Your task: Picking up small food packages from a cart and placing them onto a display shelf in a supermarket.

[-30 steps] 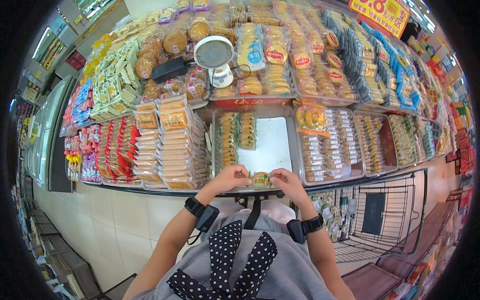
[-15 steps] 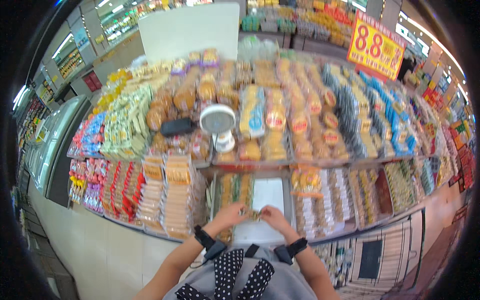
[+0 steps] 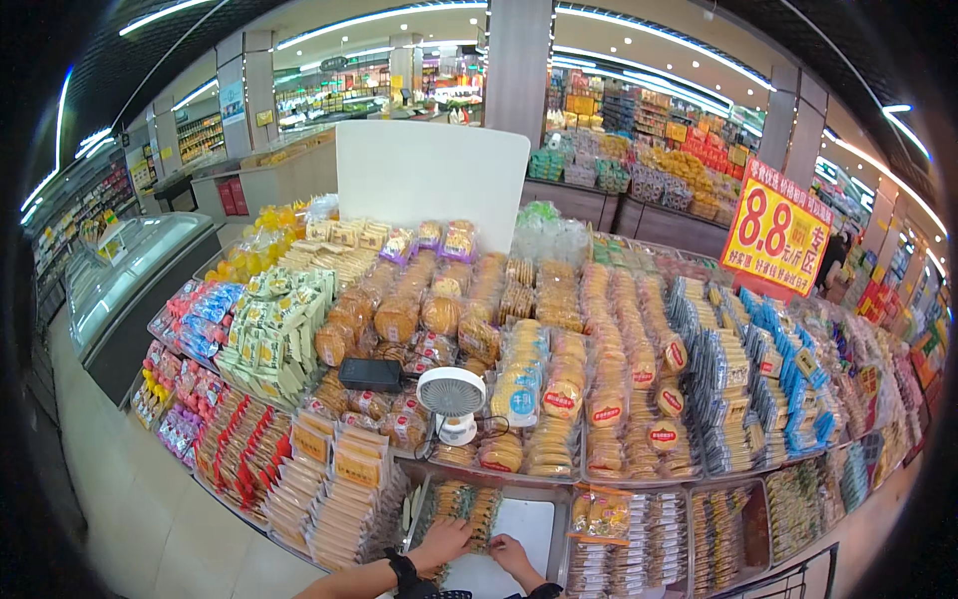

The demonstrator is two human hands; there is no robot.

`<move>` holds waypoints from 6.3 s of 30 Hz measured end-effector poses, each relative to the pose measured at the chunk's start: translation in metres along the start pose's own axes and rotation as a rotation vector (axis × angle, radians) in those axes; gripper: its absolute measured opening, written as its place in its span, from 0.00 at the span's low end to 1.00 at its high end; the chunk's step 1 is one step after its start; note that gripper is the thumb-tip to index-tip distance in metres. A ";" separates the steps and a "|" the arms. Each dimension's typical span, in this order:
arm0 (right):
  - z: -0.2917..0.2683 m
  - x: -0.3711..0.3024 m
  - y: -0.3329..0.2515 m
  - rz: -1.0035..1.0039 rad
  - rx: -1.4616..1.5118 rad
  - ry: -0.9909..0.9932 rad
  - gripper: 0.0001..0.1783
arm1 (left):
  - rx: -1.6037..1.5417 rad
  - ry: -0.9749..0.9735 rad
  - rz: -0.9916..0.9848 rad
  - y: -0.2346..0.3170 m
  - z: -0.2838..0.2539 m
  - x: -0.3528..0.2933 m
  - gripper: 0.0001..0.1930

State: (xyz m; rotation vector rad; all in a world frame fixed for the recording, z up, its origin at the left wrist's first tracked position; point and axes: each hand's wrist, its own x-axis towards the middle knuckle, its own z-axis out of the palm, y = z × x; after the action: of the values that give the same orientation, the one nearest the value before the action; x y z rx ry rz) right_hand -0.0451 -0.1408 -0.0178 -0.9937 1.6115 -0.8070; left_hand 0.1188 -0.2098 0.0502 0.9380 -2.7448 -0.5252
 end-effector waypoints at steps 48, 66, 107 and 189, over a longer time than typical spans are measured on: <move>-0.067 -0.234 -0.001 0.007 0.577 0.675 0.12 | -0.496 -0.220 0.360 0.079 0.009 -0.039 0.08; -0.045 -0.431 0.135 0.312 0.852 1.294 0.14 | -0.383 -0.762 0.788 0.245 0.071 -0.045 0.10; 0.005 -0.287 0.235 0.258 0.422 0.638 0.15 | -0.220 -0.886 0.235 0.250 0.208 -0.076 0.12; 0.004 -0.023 -0.017 0.086 0.263 -0.076 0.06 | -0.118 0.042 -0.068 -0.006 0.000 -0.007 0.07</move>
State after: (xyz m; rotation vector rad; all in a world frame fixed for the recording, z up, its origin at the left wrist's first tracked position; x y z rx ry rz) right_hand -0.0342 -0.1276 0.0059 -0.7545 1.4300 -0.8855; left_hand 0.1278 -0.2097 0.0472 1.0046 -2.6205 -0.6627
